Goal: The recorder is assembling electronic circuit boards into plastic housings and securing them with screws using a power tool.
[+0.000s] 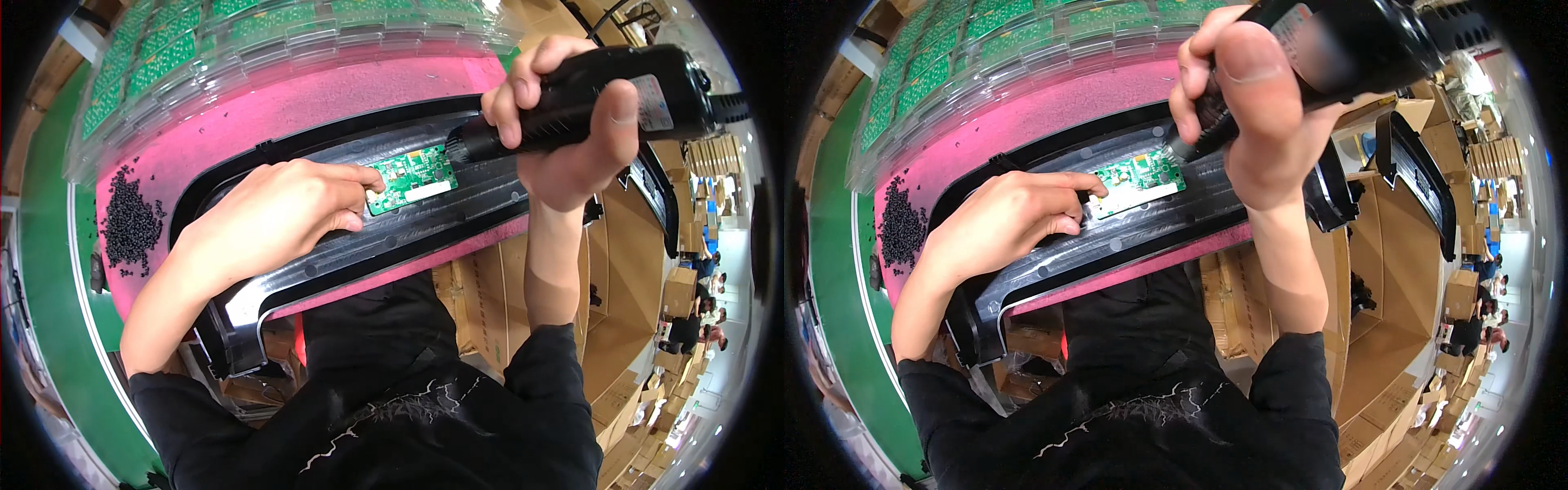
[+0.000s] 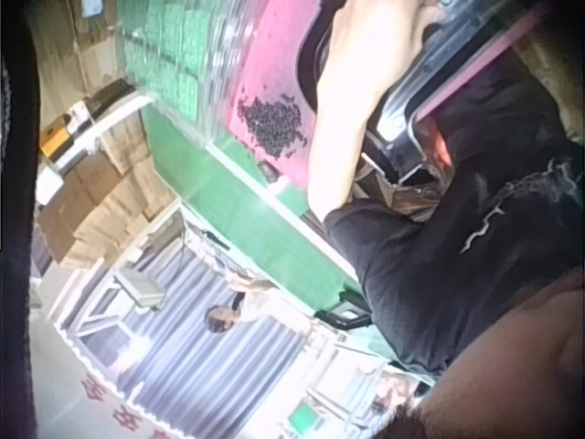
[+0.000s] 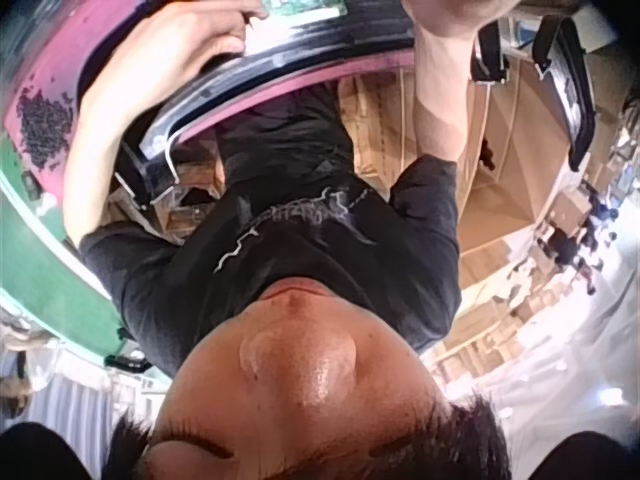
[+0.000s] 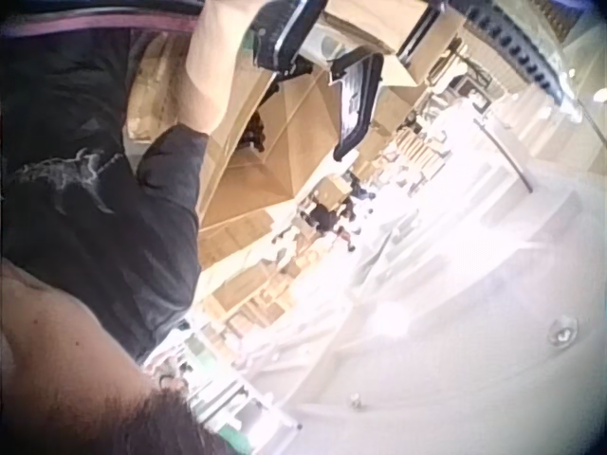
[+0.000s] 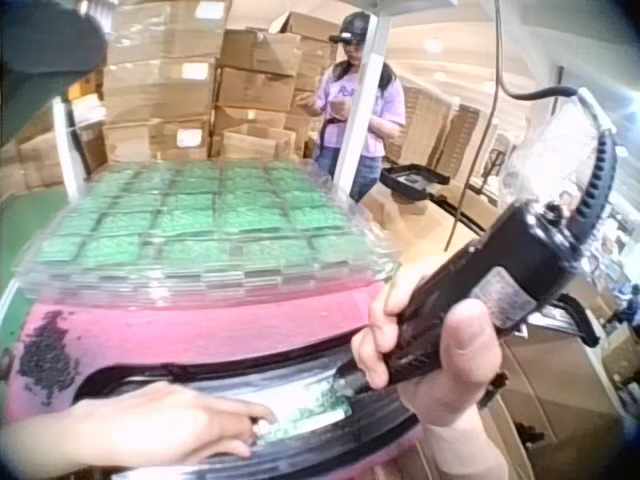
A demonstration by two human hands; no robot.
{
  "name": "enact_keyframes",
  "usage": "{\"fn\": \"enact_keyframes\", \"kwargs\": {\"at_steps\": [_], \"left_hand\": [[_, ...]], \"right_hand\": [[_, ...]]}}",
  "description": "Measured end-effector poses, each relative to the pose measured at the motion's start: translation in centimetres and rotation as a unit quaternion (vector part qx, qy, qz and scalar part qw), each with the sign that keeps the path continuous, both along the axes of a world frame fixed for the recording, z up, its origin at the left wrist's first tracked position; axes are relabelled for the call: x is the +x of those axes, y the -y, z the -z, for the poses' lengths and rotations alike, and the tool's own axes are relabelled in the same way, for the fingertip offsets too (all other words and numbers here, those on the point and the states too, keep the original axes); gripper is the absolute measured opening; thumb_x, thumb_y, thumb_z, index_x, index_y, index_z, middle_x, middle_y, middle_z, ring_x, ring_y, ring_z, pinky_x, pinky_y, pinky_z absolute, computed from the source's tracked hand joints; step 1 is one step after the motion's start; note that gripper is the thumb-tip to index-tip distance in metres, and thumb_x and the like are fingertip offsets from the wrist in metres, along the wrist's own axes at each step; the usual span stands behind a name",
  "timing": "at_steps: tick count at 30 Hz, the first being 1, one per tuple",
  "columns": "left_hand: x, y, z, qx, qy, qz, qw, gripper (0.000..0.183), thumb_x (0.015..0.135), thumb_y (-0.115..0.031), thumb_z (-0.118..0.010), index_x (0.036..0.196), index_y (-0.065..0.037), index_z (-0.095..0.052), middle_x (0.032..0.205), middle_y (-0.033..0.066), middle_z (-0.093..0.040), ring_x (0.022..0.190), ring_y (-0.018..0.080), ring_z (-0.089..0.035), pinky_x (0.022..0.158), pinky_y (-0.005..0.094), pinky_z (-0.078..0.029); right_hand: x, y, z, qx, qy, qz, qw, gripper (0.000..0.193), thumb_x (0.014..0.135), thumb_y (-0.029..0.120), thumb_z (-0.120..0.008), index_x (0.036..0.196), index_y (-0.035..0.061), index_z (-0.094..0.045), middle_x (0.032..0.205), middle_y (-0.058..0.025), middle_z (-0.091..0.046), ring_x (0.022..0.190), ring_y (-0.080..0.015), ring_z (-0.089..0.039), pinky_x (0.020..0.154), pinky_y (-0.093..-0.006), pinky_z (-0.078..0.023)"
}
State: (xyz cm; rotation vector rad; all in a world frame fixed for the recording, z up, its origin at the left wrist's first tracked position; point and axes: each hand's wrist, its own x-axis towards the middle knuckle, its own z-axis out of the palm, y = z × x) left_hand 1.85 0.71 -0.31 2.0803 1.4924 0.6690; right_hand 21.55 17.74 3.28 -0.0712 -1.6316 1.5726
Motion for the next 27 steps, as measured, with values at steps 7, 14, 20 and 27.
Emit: {"fn": "enact_keyframes", "kwargs": {"at_steps": [7,14,20,27], "left_hand": [[0.1,0.1,0.1,-0.005,0.01,-0.005,1.0,0.016,0.085,-0.01,-0.07,0.082,0.003,-0.061,0.124,0.0078,-0.068,0.085,0.0338,-0.069,0.069,0.0429,-0.052],[0.1,0.3,0.1,-0.012,-0.002,-0.006,1.0,0.014,0.085,-0.006,-0.069,0.08,0.003,-0.059,0.125,0.0083,-0.067,0.084,0.0334,-0.069,0.067,0.0427,-0.051],[0.2,0.0,-0.1,-0.018,-0.005,0.004,1.0,0.012,0.082,-0.001,-0.068,0.078,0.004,-0.057,0.125,0.0103,-0.067,0.083,0.0342,-0.069,0.067,0.0419,-0.051],[0.3,0.3,0.0,-0.023,-0.013,0.0,1.0,0.011,0.08,0.003,-0.067,0.077,0.005,-0.056,0.124,0.0126,-0.066,0.084,0.0347,-0.069,0.067,0.0411,-0.052]], "right_hand": [[-0.3,-0.8,0.3,0.026,0.036,0.011,0.999,0.064,0.095,0.064,-0.044,0.104,0.0015,-0.057,0.079,-0.0082,-0.055,0.05,-0.0161,-0.049,0.056,-0.0339,-0.044],[-0.5,-0.8,0.5,0.016,-0.001,-0.022,1.0,0.067,0.094,0.066,-0.044,0.104,0.002,-0.058,0.079,-0.0076,-0.055,0.051,-0.0157,-0.05,0.058,-0.0334,-0.044],[-0.7,-0.4,0.1,0.008,-0.008,-0.04,0.999,0.068,0.093,0.068,-0.044,0.105,0.0023,-0.058,0.079,-0.0068,-0.056,0.052,-0.0157,-0.049,0.059,-0.0333,-0.044],[-2.3,1.3,-0.4,-0.1,0.051,0.014,0.994,0.05,0.093,0.048,-0.065,0.096,-0.0015,-0.055,0.073,-0.0104,-0.056,0.049,-0.0176,-0.052,0.047,-0.0276,-0.043]]}}
